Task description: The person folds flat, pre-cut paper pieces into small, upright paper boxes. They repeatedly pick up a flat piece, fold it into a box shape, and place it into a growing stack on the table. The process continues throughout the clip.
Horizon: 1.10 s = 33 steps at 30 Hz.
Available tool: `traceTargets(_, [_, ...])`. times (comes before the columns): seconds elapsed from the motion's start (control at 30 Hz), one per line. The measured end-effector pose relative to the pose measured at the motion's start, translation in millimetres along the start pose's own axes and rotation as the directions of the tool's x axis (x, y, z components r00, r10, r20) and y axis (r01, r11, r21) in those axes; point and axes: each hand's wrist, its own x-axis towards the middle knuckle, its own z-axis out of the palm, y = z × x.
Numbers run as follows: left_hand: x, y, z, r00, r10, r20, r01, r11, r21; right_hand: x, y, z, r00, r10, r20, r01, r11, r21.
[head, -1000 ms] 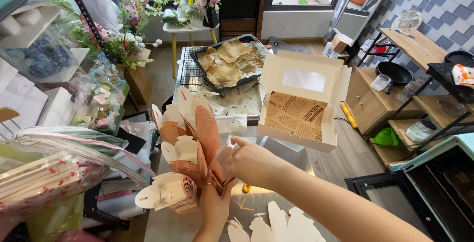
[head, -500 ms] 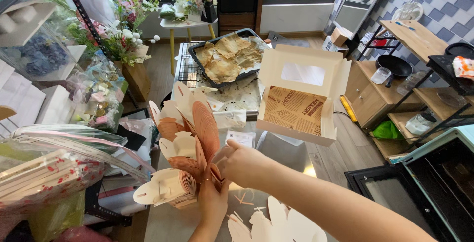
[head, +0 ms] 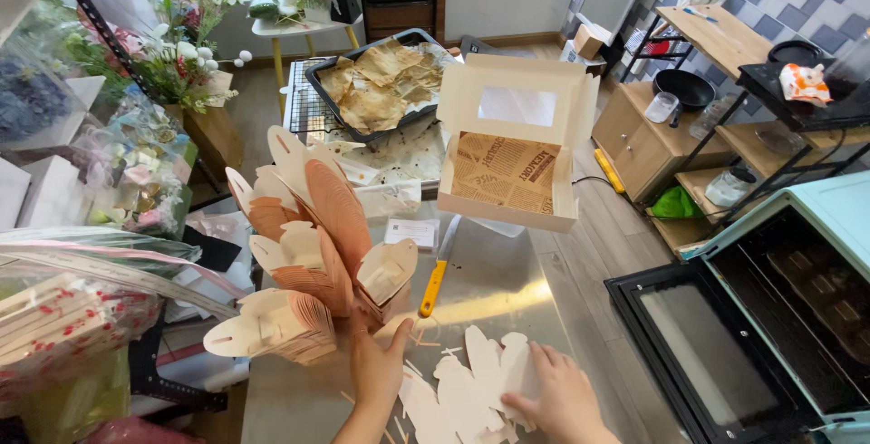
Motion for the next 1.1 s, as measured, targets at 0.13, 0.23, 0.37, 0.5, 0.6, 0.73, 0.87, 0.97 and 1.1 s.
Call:
traceTargets(0.13, [-14,4,3,0.994,-0.105,0.033,0.107,0.993,-0.058,-9,8,25,0.992,0.108,-0.064,-0.094,0.977,0.190])
traceTargets(0.23, [-32,11,7,0.999,0.000,0.033,-0.002,0.998,0.063,-14,6,25,0.957,0.052,-0.287,0.043,0.948,0.317])
traceTargets(0.37, [-46,24,11,0.834,0.544,0.098,-0.552,0.817,0.166,-10,3,7,0.985,0.168,-0.036,-0.069,0.577,0.814])
traceTargets(0.5, [-28,42,7,0.594,0.045,0.803,0.249,0.939,-0.237,11,1,-39,0.999,0.037,0.000,-0.009,0.251,0.968])
traceTargets(0.6, [-27,53,5,0.402,-0.046,0.914,0.400,0.907,-0.131,-1,-13,-71,0.893,-0.148,-0.425,0.435,0.525,0.732])
traceTargets(0.73, [-37,72,3,0.475,-0.003,0.880,0.691,0.620,-0.371,-28,-39,-102,0.384,-0.793,-0.473,0.893,0.449,-0.027])
traceTargets(0.87, [-39,94,-6,0.581,-0.037,0.813,0.659,0.608,-0.443,-34,-47,-97,0.850,-0.232,-0.474,0.516,0.550,0.657])
traceTargets(0.97, [-42,109,-17,0.636,0.020,0.771,0.573,0.656,-0.490,-17,-40,-77,0.991,0.016,0.133,-0.133,0.225,0.965])
traceTargets(1.1, [-38,115,-31,0.474,-0.191,0.860,0.706,0.666,-0.242,-7,-23,-54,0.958,-0.286,-0.010,0.046,0.119,0.992])
